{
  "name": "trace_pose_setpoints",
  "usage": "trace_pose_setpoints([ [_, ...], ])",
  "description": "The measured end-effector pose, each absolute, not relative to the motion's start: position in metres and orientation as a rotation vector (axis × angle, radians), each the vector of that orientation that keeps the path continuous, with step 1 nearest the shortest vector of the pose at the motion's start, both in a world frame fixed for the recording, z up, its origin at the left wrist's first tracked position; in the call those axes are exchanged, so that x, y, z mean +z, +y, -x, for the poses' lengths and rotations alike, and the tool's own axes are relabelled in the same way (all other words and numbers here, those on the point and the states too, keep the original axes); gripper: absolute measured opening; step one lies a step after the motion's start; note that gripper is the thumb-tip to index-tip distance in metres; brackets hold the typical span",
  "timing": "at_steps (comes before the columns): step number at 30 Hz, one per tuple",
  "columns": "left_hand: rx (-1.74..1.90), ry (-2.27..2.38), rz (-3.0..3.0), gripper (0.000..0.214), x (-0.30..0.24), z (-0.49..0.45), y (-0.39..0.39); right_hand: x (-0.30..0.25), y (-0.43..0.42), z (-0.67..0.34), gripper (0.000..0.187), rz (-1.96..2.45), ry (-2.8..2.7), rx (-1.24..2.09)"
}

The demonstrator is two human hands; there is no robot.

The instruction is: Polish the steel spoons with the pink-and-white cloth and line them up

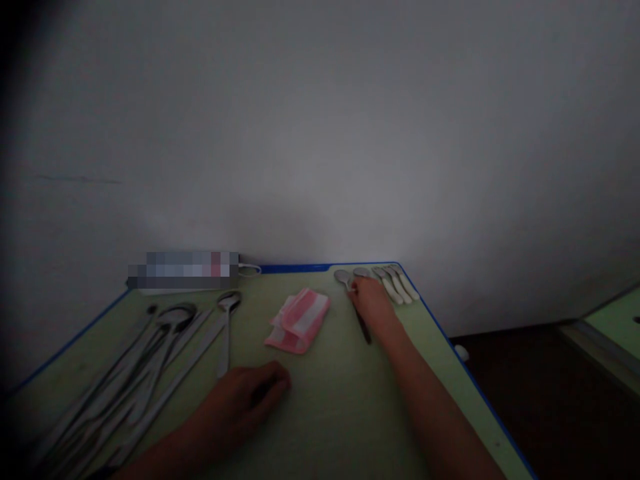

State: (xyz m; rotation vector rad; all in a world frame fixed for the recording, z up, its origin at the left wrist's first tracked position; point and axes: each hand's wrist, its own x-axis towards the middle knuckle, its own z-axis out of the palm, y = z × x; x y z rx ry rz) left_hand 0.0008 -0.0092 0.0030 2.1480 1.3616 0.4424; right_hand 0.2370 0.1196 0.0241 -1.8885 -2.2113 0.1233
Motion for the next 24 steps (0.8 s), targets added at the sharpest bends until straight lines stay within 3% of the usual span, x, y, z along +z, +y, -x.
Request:
trace_pose_setpoints([
  [5,0.423,1.375,-2.149,0.027,0.006,-0.002,-0.011,0.035,0.113,-0.244,0.019,2.053,-2.291,0.333],
  [24,0.424,1.344,-2.180,0.026,0.007,-0.002,-0.013,0.004,0.126,-0.239,0.032,2.134,-2.170,0.046],
])
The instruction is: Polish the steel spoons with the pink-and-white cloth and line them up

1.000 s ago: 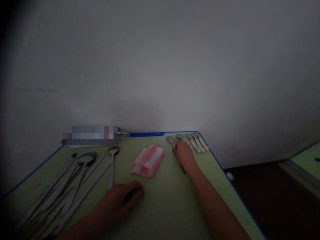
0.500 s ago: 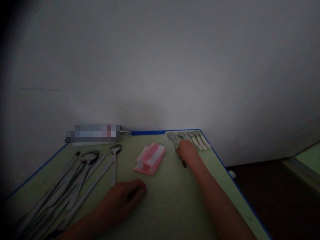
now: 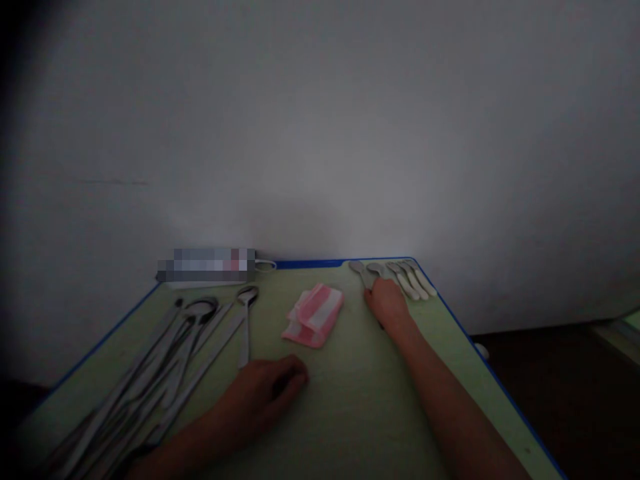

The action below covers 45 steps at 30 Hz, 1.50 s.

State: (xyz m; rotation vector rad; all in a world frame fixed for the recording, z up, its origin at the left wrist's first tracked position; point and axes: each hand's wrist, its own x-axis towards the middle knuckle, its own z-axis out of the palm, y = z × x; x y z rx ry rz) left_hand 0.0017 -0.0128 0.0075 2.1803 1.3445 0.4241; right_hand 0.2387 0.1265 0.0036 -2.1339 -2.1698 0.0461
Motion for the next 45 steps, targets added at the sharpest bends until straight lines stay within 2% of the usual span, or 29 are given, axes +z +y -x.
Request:
trace_pose_setpoints([
  [16,0.402,1.354,-2.206,0.025,0.006,-0.001,-0.013,0.008,0.122,-0.238,0.029,2.165,-2.122,-0.008],
  [22,0.383,1.308,-2.268,0.022,0.011,0.002,-0.011,0.026,0.109,-0.218,0.032,1.862,-2.199,0.035],
  [28,0.047,1.586,-2.449,0.023,0.034,0.026,0.002,0.007,0.087,-0.178,0.030,1.512,-2.349,0.190],
  [36,-0.270,2.151,-2.203,0.035,0.057,0.112,0.038,-0.012,0.086,-0.172,0.028,1.446,-2.395,0.171],
  [45,-0.498,2.186,-2.093,0.039,0.058,0.130,0.040,-0.013,0.086,-0.174,0.028,1.419,-2.404,0.187],
])
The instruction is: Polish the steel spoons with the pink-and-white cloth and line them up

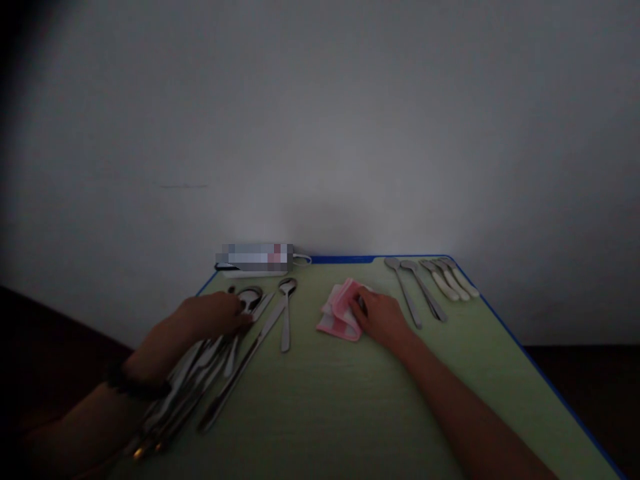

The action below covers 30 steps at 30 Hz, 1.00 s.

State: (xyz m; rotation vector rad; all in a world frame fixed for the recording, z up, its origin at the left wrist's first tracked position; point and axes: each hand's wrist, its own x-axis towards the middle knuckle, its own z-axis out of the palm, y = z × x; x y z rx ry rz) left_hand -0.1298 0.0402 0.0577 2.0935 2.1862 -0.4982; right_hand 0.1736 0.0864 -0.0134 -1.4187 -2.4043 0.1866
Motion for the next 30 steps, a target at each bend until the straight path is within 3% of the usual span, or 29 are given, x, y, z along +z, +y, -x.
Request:
trace_pose_setpoints([
  [15,-0.475,2.156,-2.143,0.032,0.056,0.116,0.036,-0.017,0.089,-0.176,0.027,1.347,-2.389,0.179],
  [23,-0.196,1.865,-2.359,0.024,0.073,0.099,0.024,-0.018,0.090,-0.177,0.026,1.347,-2.378,0.199],
  [30,0.084,1.693,-2.433,0.008,0.045,0.064,0.028,-0.019,0.089,-0.176,0.025,1.350,-2.371,0.175],
])
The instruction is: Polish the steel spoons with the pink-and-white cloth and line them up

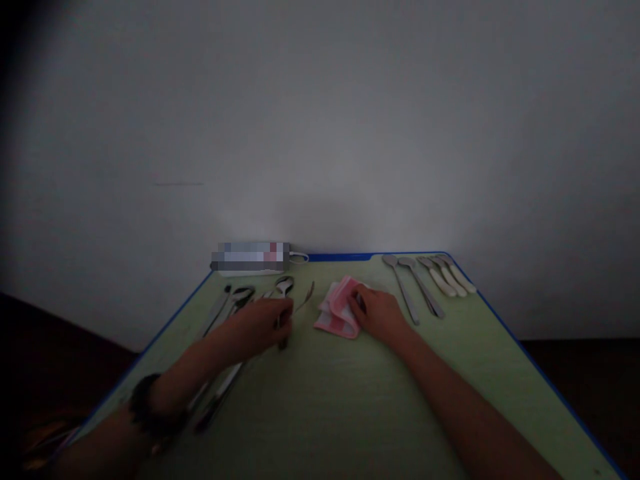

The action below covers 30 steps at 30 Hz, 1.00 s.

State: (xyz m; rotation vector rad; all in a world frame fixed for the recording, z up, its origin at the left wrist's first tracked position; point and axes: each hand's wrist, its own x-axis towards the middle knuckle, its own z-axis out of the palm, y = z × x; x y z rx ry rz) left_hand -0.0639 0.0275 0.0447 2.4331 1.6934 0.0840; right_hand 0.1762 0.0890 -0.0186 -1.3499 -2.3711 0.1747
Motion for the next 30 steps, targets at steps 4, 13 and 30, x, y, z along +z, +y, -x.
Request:
trace_pose_setpoints([
  [4,0.112,1.702,-2.413,0.010,0.030,0.065,0.032,-0.018,0.089,-0.176,0.024,1.345,-2.370,0.179],
  [13,0.074,1.726,-2.321,0.016,0.026,0.086,0.034,-0.017,0.089,-0.176,0.026,1.372,-2.376,0.202],
  [30,0.715,1.302,-1.387,0.031,0.028,0.016,0.010,-0.010,0.085,-0.170,0.035,1.521,-2.113,0.318],
])
